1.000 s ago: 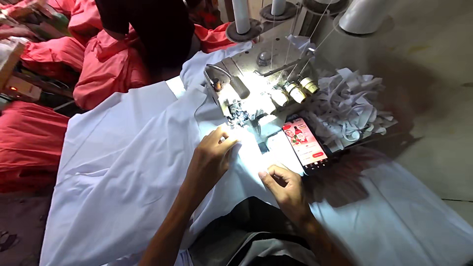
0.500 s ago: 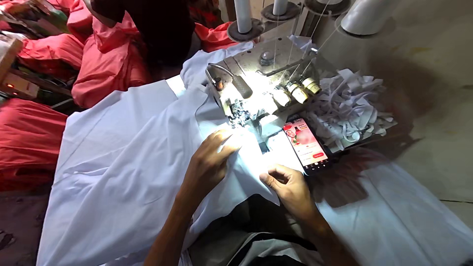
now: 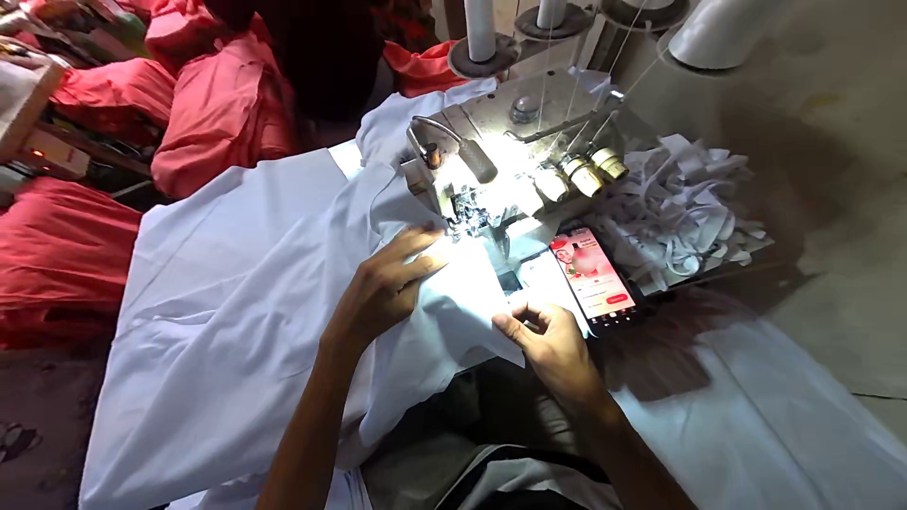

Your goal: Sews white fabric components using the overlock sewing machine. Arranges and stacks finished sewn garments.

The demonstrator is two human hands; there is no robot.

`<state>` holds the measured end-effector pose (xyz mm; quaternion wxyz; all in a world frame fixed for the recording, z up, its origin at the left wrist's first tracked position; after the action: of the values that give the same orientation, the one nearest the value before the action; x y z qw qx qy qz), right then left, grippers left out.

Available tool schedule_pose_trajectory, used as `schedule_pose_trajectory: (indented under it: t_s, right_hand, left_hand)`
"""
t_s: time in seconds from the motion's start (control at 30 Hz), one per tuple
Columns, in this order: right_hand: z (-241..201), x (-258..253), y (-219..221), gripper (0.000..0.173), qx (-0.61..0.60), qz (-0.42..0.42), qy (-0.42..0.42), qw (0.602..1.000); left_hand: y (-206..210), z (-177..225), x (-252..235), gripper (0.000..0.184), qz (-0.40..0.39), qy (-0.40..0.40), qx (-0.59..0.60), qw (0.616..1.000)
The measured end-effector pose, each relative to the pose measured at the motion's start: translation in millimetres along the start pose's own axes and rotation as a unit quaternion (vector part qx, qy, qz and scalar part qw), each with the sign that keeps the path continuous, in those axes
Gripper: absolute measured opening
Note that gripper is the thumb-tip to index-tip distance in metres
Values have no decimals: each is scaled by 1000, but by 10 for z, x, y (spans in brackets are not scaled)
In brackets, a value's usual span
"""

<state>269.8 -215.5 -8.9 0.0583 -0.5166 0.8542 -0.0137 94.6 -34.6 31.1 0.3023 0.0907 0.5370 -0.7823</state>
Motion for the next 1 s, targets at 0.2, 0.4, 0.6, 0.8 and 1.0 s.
schedule_pose_trajectory:
  t_s: [0.2, 0.4, 0.6, 0.8, 1.0]
  right_hand:
    - [38, 79, -48, 20, 25, 15, 22, 999]
    - [96, 93, -37, 30, 21, 12, 21, 999]
    - [115, 56, -37, 13, 69, 26, 8, 997]
    - [124, 42, -86, 17, 88, 7, 15, 996]
    - [101, 54, -111, 16, 88, -34, 21, 995]
  left_hand:
    - [8, 0, 16, 31, 1, -1, -1, 1000]
    - [-14, 6, 18, 35, -15, -4, 21, 1000]
    - [-537, -606, 585, 34, 129, -164, -45, 977]
    - [-1462, -1538, 2293, 75, 22, -507, -188, 841]
    - [-1463, -1185, 2689, 37, 33, -411, -215, 885]
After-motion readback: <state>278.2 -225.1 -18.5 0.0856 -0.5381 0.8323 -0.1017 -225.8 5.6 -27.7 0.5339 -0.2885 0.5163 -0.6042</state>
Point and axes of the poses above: each hand's wrist, its own x-axis away from the middle knuckle, its own y-axis out of the palm, z = x × y, the point moved 2 cm from there along -x, towards the middle knuckle, and after that the axes turned 4 degrees about -y, right-handed, at the moved point
